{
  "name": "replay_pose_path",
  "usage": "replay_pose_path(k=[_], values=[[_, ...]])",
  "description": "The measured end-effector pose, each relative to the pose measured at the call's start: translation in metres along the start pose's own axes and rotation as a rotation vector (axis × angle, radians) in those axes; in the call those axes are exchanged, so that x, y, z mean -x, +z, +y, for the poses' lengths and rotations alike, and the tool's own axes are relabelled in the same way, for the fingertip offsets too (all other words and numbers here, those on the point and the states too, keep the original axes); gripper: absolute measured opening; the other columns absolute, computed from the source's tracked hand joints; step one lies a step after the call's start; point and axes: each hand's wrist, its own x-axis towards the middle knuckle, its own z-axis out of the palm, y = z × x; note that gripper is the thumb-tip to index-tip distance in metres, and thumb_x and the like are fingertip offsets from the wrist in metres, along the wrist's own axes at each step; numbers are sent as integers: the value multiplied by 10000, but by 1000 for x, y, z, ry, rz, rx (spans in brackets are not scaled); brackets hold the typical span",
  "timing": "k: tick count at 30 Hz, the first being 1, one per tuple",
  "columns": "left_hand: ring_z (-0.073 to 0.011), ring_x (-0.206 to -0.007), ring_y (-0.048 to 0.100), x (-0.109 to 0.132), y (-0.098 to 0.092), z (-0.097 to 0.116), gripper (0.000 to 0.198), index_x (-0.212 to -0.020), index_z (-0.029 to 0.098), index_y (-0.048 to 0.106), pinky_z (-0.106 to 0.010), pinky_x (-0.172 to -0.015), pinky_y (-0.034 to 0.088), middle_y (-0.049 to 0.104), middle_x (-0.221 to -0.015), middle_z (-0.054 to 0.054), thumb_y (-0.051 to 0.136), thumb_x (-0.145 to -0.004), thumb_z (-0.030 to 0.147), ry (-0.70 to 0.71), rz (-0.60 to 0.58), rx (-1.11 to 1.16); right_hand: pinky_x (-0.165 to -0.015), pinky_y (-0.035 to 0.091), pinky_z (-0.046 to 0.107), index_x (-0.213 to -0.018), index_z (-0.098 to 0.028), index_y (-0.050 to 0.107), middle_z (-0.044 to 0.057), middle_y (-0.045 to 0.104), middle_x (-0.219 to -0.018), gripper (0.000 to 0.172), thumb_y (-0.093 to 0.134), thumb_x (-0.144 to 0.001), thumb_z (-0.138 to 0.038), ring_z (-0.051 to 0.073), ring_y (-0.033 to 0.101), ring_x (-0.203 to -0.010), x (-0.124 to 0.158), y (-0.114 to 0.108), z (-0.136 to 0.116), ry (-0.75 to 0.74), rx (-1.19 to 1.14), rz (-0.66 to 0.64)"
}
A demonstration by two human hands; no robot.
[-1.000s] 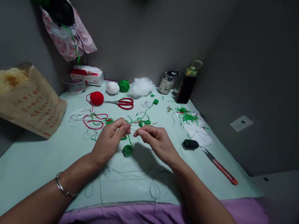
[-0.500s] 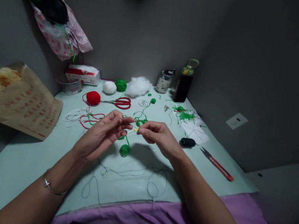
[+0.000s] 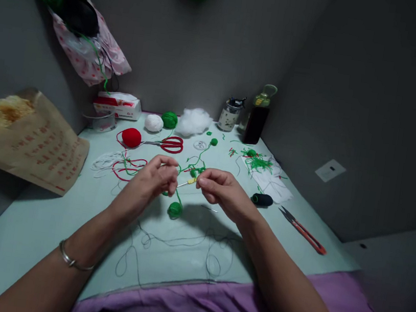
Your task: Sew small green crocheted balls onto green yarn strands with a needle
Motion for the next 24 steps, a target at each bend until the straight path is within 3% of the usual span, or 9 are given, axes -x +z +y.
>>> replay_pose_path(k=[2, 5, 7, 12, 15, 17, 19, 24], values=[[-103, -635, 512, 0, 2, -6, 248, -1050, 219, 598, -218, -606, 413, 592, -795, 27, 722, -853, 306, -43, -68, -224, -480, 176, 204, -799, -141, 664, -64, 427, -553, 263, 740, -820, -392, 50, 301, -499, 0, 0, 1, -16, 28, 8], [-119, -623, 473, 1, 3, -8, 154, -844, 182, 681, -239, -577, 362, 570, -712, 12, 693, -863, 335, -114, -280, -459, -487, 206, 202, -789, -138, 661, -55, 445, -572, 286, 742, -815, -411, 55, 321, -520, -1, -1, 3, -19, 67, -18], [-130, -634, 474, 2, 0, -4, 269, -783, 179, 721, -248, -595, 367, 548, -661, 4, 618, -918, 387, -106, -336, -454, -490, 217, 200, -793, -138, 662, -55, 449, -569, 290, 740, -819, -415, 56, 325, -522, -1, -2, 4, -15, 74, -29], [-118, -693, 492, 2, -13, 12, 262, -874, 185, 753, -207, -663, 432, 558, -709, -2, 664, -903, 430, 129, -41, 6, -501, 276, 195, -805, -141, 677, -37, 514, -591, 278, 717, -848, -413, 67, 399, -537, 0, -1, 1, 17, 122, -102], [-92, -734, 510, 1, -18, 19, 185, -859, 160, 761, -175, -708, 465, 644, -957, -46, 727, -869, 341, 201, 66, 131, -662, 421, 232, -880, -146, 710, 48, 673, -868, 240, 642, -914, -375, 115, 565, -749, 2, -3, -5, -54, 344, -187], [-70, -704, 505, 1, -19, 22, 158, -836, 147, 760, -166, -697, 475, 653, -1118, -70, 712, -882, 290, 190, 63, 168, -763, 430, 264, -939, -162, 717, 71, 680, -1019, 201, 598, -944, -325, 143, 589, -877, 4, -8, -8, -131, 631, -100], [-56, -657, 492, 2, -19, 25, 169, -812, 142, 752, -164, -666, 476, 664, -1130, -75, 683, -902, 267, 169, 30, 203, -750, 399, 272, -928, -174, 716, 62, 679, -989, 143, 599, -933, -257, 152, 584, -865, 8, -16, -10, -127, 952, -20], [-75, -627, 503, 4, -16, 24, 203, -765, 154, 727, -166, -620, 463, 653, -825, -26, 714, -877, 322, 128, -16, 219, -613, 262, 287, -760, -158, 665, 66, 671, -863, 108, 595, -824, -106, 139, 529, -706, 15, -21, -6, 114, 1450, -177]])
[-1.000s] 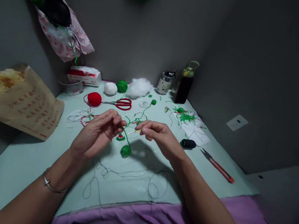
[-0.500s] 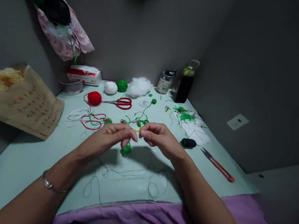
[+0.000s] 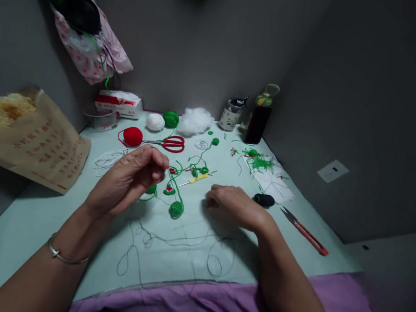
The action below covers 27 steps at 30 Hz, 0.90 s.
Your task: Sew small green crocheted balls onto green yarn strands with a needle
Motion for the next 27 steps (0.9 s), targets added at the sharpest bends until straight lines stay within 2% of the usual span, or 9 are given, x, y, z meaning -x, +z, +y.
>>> replay_pose_path(k=[5, 9, 15, 18, 21, 23, 27], values=[[-105, -641, 501, 0, 4, -15, 265, -830, 162, 741, -190, -613, 430, 592, -713, -11, 675, -897, 409, -97, -35, -197, -581, 195, 311, -764, -145, 616, 86, 653, -911, 110, 542, -827, -92, 133, 532, -691, -5, 17, -10, -13, 206, -26], [-129, -689, 505, 1, 8, -28, 259, -995, 196, 769, -225, -674, 419, 575, -735, -5, 602, -947, 387, -45, -10, -467, -598, 204, 301, -782, -145, 602, 78, 644, -873, 108, 529, -840, -91, 130, 529, -694, -7, 19, -8, -22, 167, 52], [-178, -753, 519, 6, 16, -40, 268, -1124, 231, 760, -297, -756, 408, 579, -765, -14, 553, -965, 290, 74, -41, -690, -616, 298, 242, -790, -163, 599, 4, 609, -735, 82, 557, -811, -97, 102, 488, -656, -3, -1, -9, -45, -200, 134], [-188, -744, 516, 7, 17, -46, 252, -1104, 230, 769, -313, -755, 404, 579, -754, -14, 572, -950, 262, 85, -42, -691, -593, 334, 218, -780, -161, 584, -16, 561, -707, 76, 540, -815, -109, 86, 462, -629, -5, -3, -12, -88, -563, 227], [-188, -733, 525, 7, 17, -51, 213, -1066, 233, 777, -310, -741, 411, 620, -793, -20, 629, -914, 259, 73, -9, -651, -548, 354, 208, -836, -154, 608, -15, 557, -713, 56, 602, -850, -208, 80, 453, -603, -9, 1, -16, -108, -905, 330], [-185, -744, 538, 7, 16, -52, 189, -1044, 231, 770, -300, -738, 419, 647, -824, -22, 657, -897, 269, 81, 44, -631, -545, 379, 208, -869, -151, 628, -8, 578, -736, 122, 661, -850, -267, 81, 479, -609, -11, 4, -19, -133, -1013, 365], [-180, -785, 567, 7, 15, -51, 175, -1027, 221, 731, -280, -742, 427, 661, -861, -18, 671, -890, 311, 88, 113, -625, -583, 438, 215, -863, -155, 643, -5, 614, -763, 135, 718, -832, -262, 83, 550, -632, -11, 4, -23, -180, -1112, 374]])
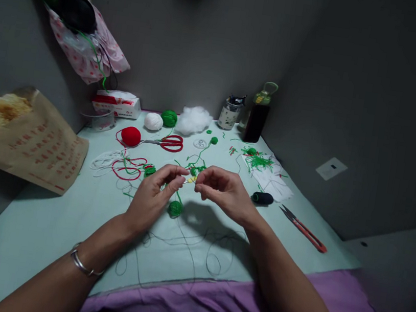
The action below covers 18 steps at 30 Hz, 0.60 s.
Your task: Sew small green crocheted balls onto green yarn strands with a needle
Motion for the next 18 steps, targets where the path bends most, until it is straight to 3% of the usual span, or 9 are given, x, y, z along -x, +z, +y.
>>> replay_pose_path(k=[4, 9, 13, 16, 18], values=[[-165, -751, 547, 0, 2, 3, 149, -947, 201, 719, -269, -708, 414, 657, -838, -13, 665, -892, 329, -26, -62, 13, -599, 462, 221, -844, -155, 648, -3, 620, -752, 185, 750, -824, -308, 88, 563, -643, 1, 3, -3, -6, -24, -16], [-167, -730, 531, 1, 4, 3, 152, -795, 193, 692, -268, -697, 397, 635, -765, -6, 692, -868, 327, -14, -29, 4, -619, 477, 233, -864, -153, 671, 7, 636, -772, 196, 730, -842, -339, 99, 570, -663, 1, 6, -2, 29, 12, -62], [-181, -747, 541, 2, 3, -2, 173, -953, 214, 732, -278, -719, 404, 607, -775, -8, 610, -929, 334, 32, -7, -38, -624, 450, 238, -868, -148, 720, 33, 659, -821, 169, 666, -888, -307, 106, 547, -691, 2, 4, -3, 3, 162, -50], [-203, -840, 554, 3, 5, -4, 265, -1149, 235, 711, -301, -815, 414, 604, -865, -28, 511, -982, 282, 149, -55, -158, -596, 431, 231, -867, -156, 709, 15, 628, -759, 171, 670, -885, -322, 98, 514, -653, 2, 4, -5, -15, 81, 32], [-218, -911, 558, 3, 7, -6, 282, -1182, 238, 695, -322, -884, 413, 619, -957, -48, 491, -987, 246, 214, -116, -212, -582, 431, 226, -880, -160, 700, 8, 619, -743, 170, 680, -877, -329, 93, 508, -634, 2, 6, -5, -23, -5, 42]])
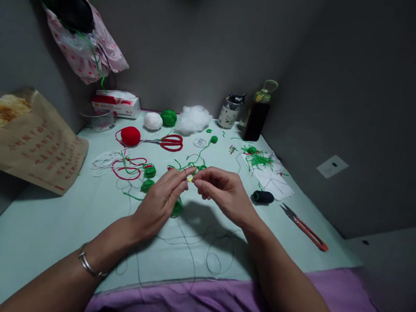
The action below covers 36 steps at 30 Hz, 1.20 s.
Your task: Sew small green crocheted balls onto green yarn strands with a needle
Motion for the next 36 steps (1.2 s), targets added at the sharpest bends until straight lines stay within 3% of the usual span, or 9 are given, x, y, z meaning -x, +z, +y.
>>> replay_pose_path(k=[7, 17, 27, 36], values=[[-244, -994, 552, 2, 4, -1, 226, -986, 241, 716, -353, -976, 404, 644, -1028, -68, 491, -981, 212, 66, -52, -46, -573, 427, 219, -870, -160, 683, 16, 642, -783, 168, 661, -893, -325, 85, 504, -623, 0, 5, 1, -13, 6, -11], [-249, -1132, 567, 3, 6, -5, 393, -1390, 173, 536, -406, -1022, 441, 626, -1231, -128, 423, -1015, 202, 150, -73, -232, -562, 424, 207, -887, -141, 688, 13, 640, -748, 171, 651, -894, -308, 85, 518, -616, 0, 5, 1, -7, 61, 13], [-240, -1210, 542, 5, 6, -8, 413, -1428, 133, 470, -415, -1042, 472, 577, -1247, -156, 393, -1027, 195, 228, -63, -381, -536, 397, 207, -836, -143, 672, 3, 599, -688, 189, 638, -882, -323, 87, 489, -592, -1, 4, 3, 22, 117, 25], [-259, -1315, 478, 7, 5, -13, 437, -1459, 165, 446, -451, -1078, 446, 468, -1404, -175, 396, -1026, 205, 244, -18, -468, -532, 384, 212, -852, -135, 679, 0, 590, -663, 201, 638, -871, -331, 90, 479, -582, -3, 6, 6, 32, 144, 54]])
